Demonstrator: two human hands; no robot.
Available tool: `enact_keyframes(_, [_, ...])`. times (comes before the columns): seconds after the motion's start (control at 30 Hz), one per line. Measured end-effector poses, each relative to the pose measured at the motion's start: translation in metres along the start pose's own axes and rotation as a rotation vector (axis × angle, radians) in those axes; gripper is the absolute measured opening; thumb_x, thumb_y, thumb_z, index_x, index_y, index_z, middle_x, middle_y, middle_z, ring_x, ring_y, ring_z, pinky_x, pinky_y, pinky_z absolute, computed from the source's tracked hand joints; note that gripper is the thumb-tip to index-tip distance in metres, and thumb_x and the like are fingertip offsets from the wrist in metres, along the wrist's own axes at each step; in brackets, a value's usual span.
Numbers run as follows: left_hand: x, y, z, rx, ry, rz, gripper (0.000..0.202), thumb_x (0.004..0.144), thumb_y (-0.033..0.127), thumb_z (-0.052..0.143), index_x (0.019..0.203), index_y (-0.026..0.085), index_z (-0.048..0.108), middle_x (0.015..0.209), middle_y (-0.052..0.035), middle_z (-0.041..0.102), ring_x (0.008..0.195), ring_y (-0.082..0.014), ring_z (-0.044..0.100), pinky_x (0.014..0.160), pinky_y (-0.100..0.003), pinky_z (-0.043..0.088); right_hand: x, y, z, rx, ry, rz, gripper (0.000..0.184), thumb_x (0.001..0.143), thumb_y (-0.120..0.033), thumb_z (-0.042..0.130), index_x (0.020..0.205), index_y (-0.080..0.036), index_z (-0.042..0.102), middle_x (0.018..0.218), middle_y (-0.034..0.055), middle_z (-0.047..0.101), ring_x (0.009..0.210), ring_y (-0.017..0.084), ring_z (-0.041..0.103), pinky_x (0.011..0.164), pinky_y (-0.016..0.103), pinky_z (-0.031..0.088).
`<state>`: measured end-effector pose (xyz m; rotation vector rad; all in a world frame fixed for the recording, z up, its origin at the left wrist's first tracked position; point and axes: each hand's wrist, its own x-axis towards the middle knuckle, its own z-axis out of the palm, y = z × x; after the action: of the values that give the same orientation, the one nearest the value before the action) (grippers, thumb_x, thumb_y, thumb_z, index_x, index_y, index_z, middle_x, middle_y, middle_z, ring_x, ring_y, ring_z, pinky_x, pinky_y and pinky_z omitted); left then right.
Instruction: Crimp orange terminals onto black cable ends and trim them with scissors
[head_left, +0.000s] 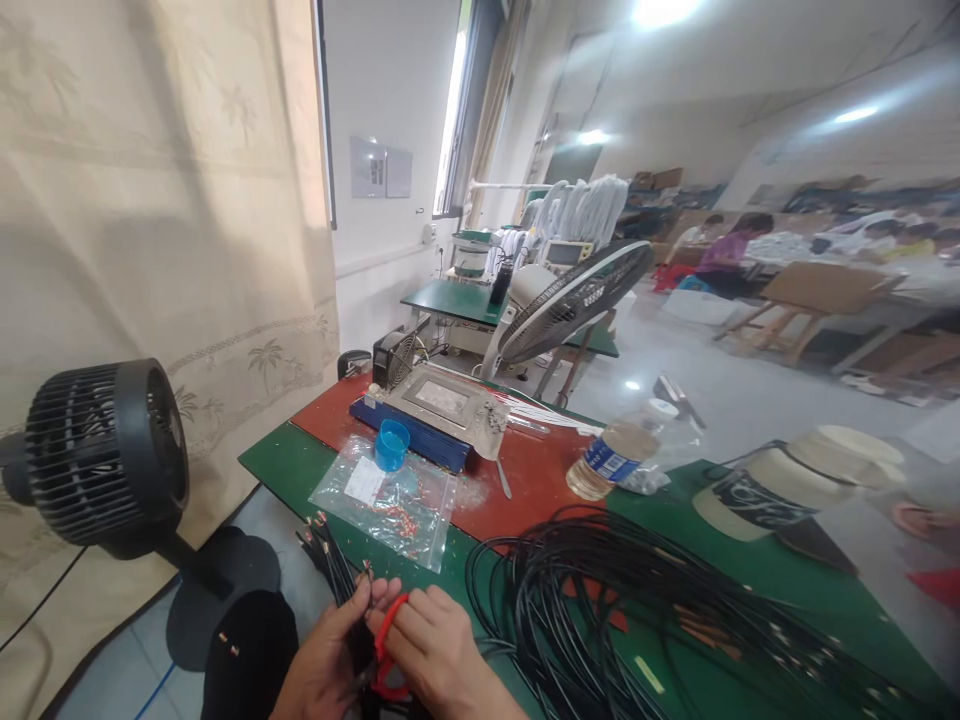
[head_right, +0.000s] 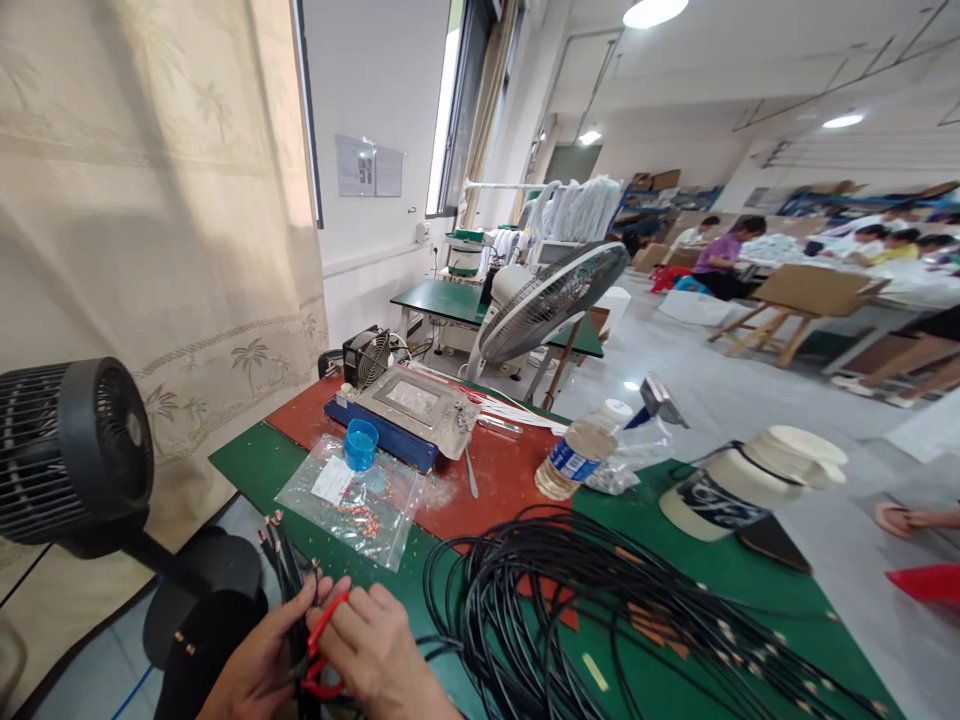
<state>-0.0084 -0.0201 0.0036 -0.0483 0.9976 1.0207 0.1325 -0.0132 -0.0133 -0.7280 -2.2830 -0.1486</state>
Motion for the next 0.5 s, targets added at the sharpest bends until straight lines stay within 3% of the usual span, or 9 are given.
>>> enact_keyframes(0.2, [0.002,-0.003,0.0,-0.005,-0.023,0.019,0.02,0.071,0.018,0.069,0.087,0.008,0.065,0.084,-0.0145,0.073,0.083,-0.0226,0.068,0.076,-0.031,0.054,0.001,0.001,-0.004,-0.027,-0.043,-0.129,0.022,0.091,-0.012,0.039,0.092,-0.014,0.061,0.064,0.0025,0.059,0.059,0.014,0.051,0.054,0.029,0.027])
enact_keyframes(0.3, [0.006,-0.005,-0.003,0.005,-0.021,0.069,0.024,0.069,0.016,0.07,0.092,0.009,0.064,0.08,-0.0111,0.072,0.076,-0.0206,0.067,0.07,-0.03,0.054,0.002,0.011,-0.006,0.033,0.039,-0.068,0.02,0.09,-0.014,0.043,0.091,-0.016,0.063,0.063,0.0033,0.059,0.059,0.014,0.05,0.055,0.028,0.029])
enact_keyframes(0.37, [0.009,-0.004,-0.011,0.044,0.0,0.124,0.031,0.068,0.022,0.072,0.096,0.013,0.063,0.069,-0.0033,0.067,0.058,-0.0133,0.062,0.058,-0.025,0.051,0.01,0.026,-0.01,0.108,0.164,0.117,0.02,0.089,-0.018,0.045,0.088,-0.017,0.065,0.062,0.004,0.058,0.058,0.015,0.049,0.055,0.028,0.031])
enact_keyframes(0.43, [0.014,-0.001,-0.026,0.115,-0.014,0.197,0.037,0.069,0.039,0.069,0.097,0.015,0.062,0.053,0.0056,0.054,0.037,-0.0047,0.039,0.041,-0.02,0.038,0.025,0.047,-0.014,0.209,0.287,0.422,0.018,0.087,-0.024,0.051,0.085,-0.017,0.068,0.064,0.0047,0.059,0.057,0.015,0.049,0.055,0.027,0.034])
enact_keyframes(0.5, [0.022,0.003,-0.048,0.164,-0.007,0.277,0.042,0.069,0.051,0.064,0.093,0.016,0.063,0.049,0.0075,0.048,0.035,-0.0034,0.028,0.04,-0.02,0.032,0.043,0.072,-0.018,0.323,0.375,0.75,0.021,0.083,-0.033,0.057,0.085,-0.016,0.069,0.066,0.0046,0.06,0.057,0.015,0.05,0.055,0.026,0.037])
